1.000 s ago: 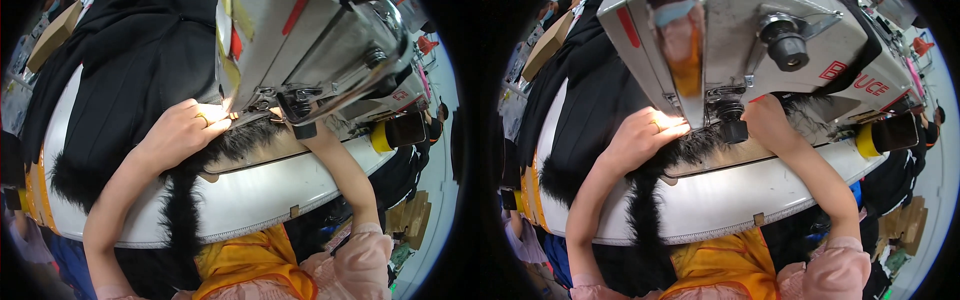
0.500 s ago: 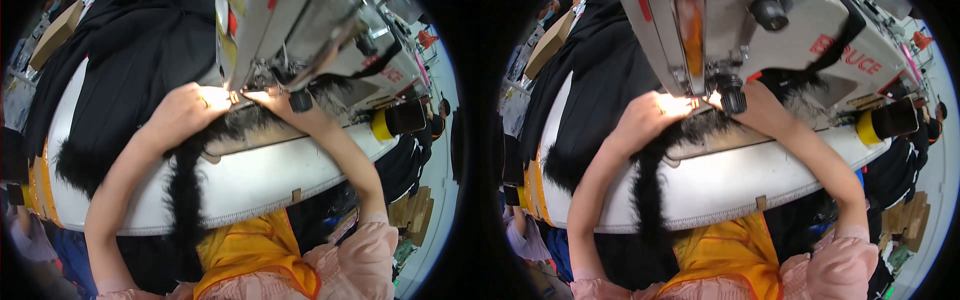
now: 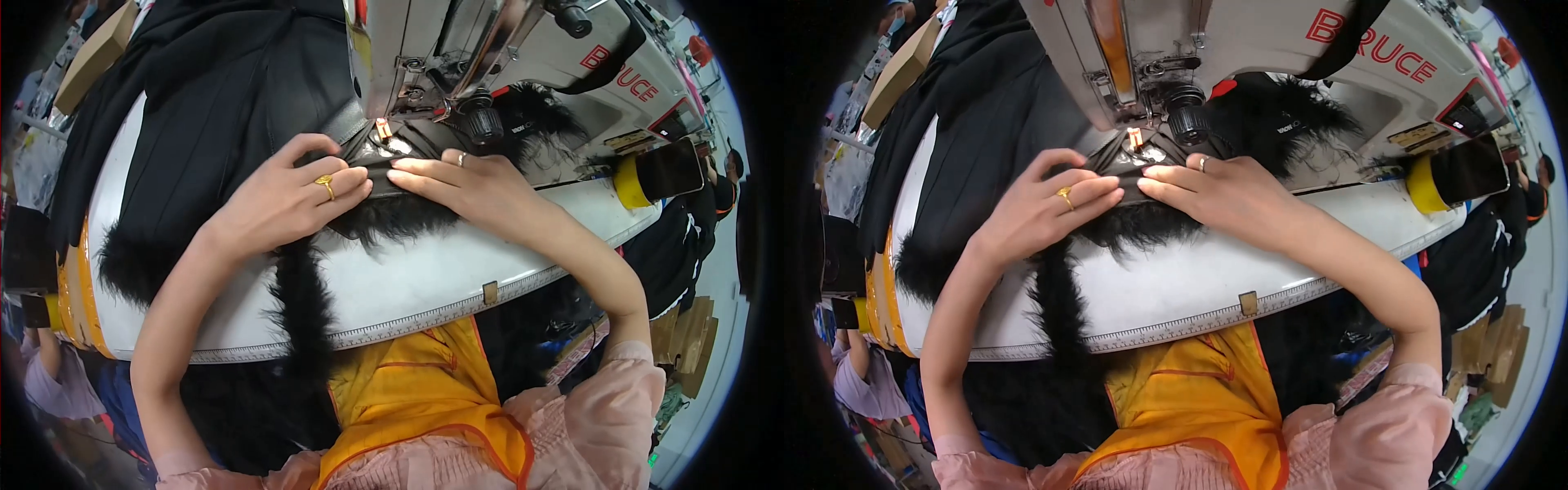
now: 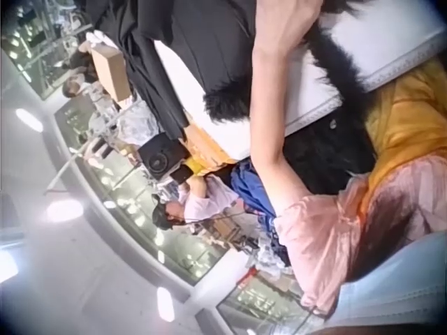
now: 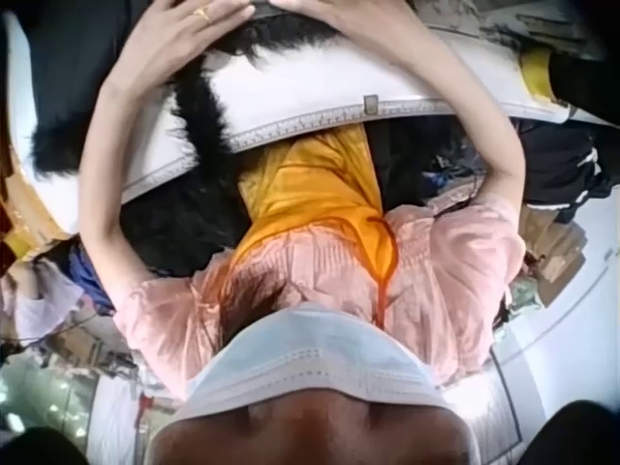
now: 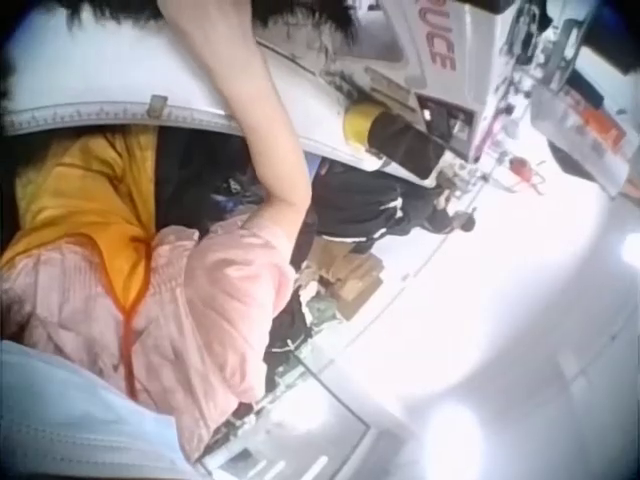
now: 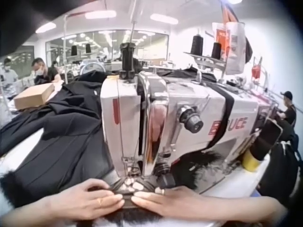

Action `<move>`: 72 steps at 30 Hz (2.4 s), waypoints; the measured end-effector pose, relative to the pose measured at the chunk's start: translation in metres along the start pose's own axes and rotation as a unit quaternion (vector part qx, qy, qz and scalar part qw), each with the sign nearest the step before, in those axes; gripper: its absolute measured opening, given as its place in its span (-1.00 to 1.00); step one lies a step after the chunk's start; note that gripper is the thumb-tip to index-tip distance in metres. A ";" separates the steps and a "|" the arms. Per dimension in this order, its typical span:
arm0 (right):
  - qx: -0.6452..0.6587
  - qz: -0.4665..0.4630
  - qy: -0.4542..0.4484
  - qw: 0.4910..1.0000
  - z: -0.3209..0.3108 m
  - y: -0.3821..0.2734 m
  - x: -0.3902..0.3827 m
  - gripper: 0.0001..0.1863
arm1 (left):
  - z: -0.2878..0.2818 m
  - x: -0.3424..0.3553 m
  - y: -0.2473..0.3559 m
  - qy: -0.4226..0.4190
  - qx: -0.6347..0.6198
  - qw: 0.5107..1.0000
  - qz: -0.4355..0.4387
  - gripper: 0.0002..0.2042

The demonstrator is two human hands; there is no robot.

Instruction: Sewing black faux fur trim onto a black garment using an industrial sewing machine.

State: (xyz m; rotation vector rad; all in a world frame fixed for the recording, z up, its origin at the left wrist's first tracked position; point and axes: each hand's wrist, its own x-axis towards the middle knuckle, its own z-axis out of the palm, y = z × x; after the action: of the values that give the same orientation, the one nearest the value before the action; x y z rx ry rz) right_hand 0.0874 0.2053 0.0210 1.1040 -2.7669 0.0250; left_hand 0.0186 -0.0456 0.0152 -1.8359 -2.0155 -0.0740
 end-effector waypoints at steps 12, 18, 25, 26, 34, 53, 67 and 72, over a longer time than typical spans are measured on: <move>0.122 -0.042 -0.113 0.985 -0.007 0.028 0.001 -0.46 | 0.000 0.003 -0.002 -0.003 -0.061 0.998 -0.002 -0.75; 0.026 -0.051 -0.093 0.994 0.008 0.036 -0.001 -0.37 | -0.002 0.004 -0.019 -0.020 -0.029 0.999 0.025 -0.71; -0.048 -0.013 0.024 0.998 0.021 0.054 -0.003 -0.88 | 0.012 0.009 -0.041 0.009 -0.039 0.999 0.000 -0.72; -0.049 -0.012 0.022 0.999 0.018 0.055 -0.003 -0.88 | 0.013 0.010 -0.042 0.011 -0.034 0.999 -0.009 -0.72; -0.078 0.007 0.130 0.988 -0.006 0.049 0.007 -0.81 | 0.015 0.017 -0.037 0.037 -0.010 0.998 -0.041 -0.75; -0.085 -0.011 0.171 0.981 0.019 0.051 0.006 -0.98 | 0.036 0.017 -0.026 0.109 0.008 0.986 -0.125 -0.85; -0.073 -0.012 0.061 0.995 0.008 -0.009 0.004 -0.52 | 0.024 0.025 0.015 0.106 0.003 0.988 -0.117 -0.89; -0.098 0.017 0.066 0.993 0.015 -0.011 -0.002 -0.53 | 0.012 0.016 -0.006 0.052 -0.027 0.986 -0.154 -0.73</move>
State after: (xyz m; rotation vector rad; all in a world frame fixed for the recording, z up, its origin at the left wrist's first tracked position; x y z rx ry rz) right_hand 0.0941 0.1978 0.0055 0.9702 -2.6055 -0.1598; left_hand 0.0087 -0.0274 0.0114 -1.5012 -2.2228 -0.3086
